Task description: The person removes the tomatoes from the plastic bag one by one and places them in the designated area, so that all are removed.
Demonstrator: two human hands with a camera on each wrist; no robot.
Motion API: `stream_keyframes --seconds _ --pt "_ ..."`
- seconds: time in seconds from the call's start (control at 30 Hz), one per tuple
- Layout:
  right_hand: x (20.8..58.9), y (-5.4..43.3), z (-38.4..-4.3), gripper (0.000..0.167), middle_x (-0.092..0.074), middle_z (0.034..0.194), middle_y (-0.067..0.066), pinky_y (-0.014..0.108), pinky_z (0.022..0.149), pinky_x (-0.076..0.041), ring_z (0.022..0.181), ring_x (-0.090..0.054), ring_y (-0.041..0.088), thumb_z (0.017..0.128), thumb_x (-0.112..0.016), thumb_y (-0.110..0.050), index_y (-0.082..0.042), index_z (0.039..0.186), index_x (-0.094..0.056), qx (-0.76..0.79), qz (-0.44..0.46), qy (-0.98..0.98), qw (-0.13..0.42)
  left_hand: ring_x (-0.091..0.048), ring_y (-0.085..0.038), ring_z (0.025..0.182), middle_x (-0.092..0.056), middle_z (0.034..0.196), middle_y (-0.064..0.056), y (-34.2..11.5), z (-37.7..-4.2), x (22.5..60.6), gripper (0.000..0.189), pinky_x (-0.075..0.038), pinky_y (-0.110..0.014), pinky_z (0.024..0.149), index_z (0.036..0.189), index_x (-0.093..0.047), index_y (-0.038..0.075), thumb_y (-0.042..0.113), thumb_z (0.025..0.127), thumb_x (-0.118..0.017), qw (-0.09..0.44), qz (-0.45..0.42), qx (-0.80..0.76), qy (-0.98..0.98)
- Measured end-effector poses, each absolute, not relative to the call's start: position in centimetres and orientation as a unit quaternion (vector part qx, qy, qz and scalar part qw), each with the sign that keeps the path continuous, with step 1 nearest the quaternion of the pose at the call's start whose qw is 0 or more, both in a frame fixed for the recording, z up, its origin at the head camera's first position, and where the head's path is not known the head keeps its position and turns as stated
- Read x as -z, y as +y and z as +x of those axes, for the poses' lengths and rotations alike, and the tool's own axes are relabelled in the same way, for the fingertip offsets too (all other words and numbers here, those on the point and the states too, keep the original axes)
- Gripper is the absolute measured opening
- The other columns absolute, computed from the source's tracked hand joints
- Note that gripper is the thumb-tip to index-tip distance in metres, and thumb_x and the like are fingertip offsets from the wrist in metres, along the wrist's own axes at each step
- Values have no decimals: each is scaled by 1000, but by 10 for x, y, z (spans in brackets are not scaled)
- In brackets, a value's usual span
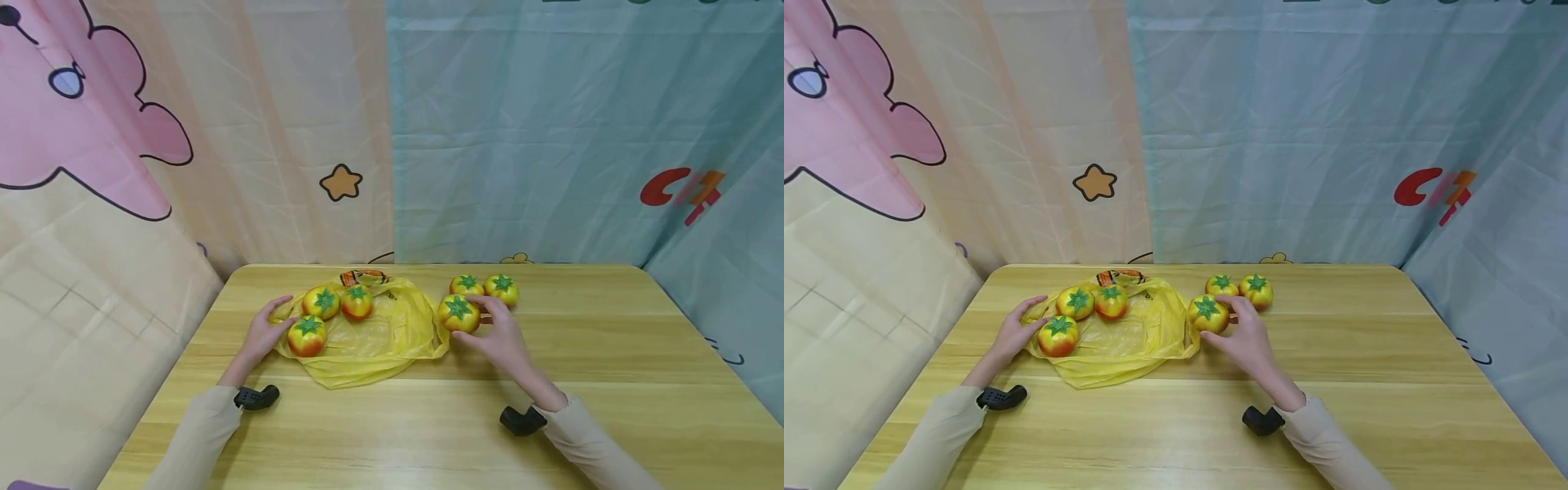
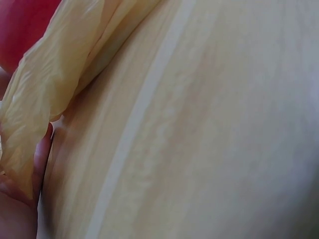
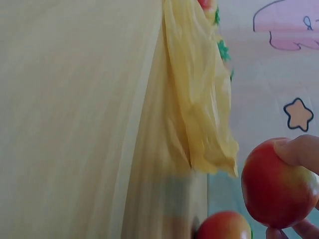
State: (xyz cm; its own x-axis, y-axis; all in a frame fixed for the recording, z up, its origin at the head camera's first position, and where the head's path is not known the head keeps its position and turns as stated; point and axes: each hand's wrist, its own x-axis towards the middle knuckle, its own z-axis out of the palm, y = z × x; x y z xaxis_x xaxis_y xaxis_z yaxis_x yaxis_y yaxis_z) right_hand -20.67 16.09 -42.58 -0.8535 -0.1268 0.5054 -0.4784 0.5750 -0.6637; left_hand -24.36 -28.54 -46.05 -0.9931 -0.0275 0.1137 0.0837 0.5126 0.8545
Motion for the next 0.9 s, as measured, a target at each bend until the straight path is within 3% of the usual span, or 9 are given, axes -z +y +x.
stream_keyframes --seconds 0.23,0.43,0.53,0.67,0.9 --pt "422 187 -206 65 -58 118 17 34 77 -58 97 -63 29 66 -88 -9 -1 123 -57 -422 144 -868 220 -23 -39 144 -38 150 -21 -286 -244 460 51 -14 -56 119 139 -45 2 13 93 -63 62 -22 491 -869" --pt "421 203 -206 63 -57 118 19 46 78 -57 99 -62 34 68 -86 -8 2 122 -56 -422 128 -867 230 -25 -39 143 -39 149 -22 -286 -244 462 51 -17 -55 118 139 -45 1 13 93 -63 65 -22 484 -872" --pt "421 209 -206 61 -56 117 20 29 78 -58 99 -61 34 68 -86 -7 2 121 -57 -423 122 -866 238 -26 -39 142 -39 149 -22 -287 -243 462 51 -19 -55 118 139 -45 2 13 93 -63 64 -22 481 -874" --pt "420 217 -206 61 -56 117 22 3 75 -46 99 -60 36 68 -85 -3 5 121 -57 -431 121 -859 249 -28 -38 142 -41 148 -22 -287 -243 462 51 -21 -54 117 139 -45 2 14 93 -63 67 -24 477 -876" --pt "418 229 -206 61 -57 120 19 3 75 -46 99 -58 26 69 -85 -7 3 123 -57 -421 99 -864 260 -27 -39 142 -41 148 -22 -286 -244 463 51 -19 -55 117 139 -46 2 13 93 -63 70 -29 477 -876"
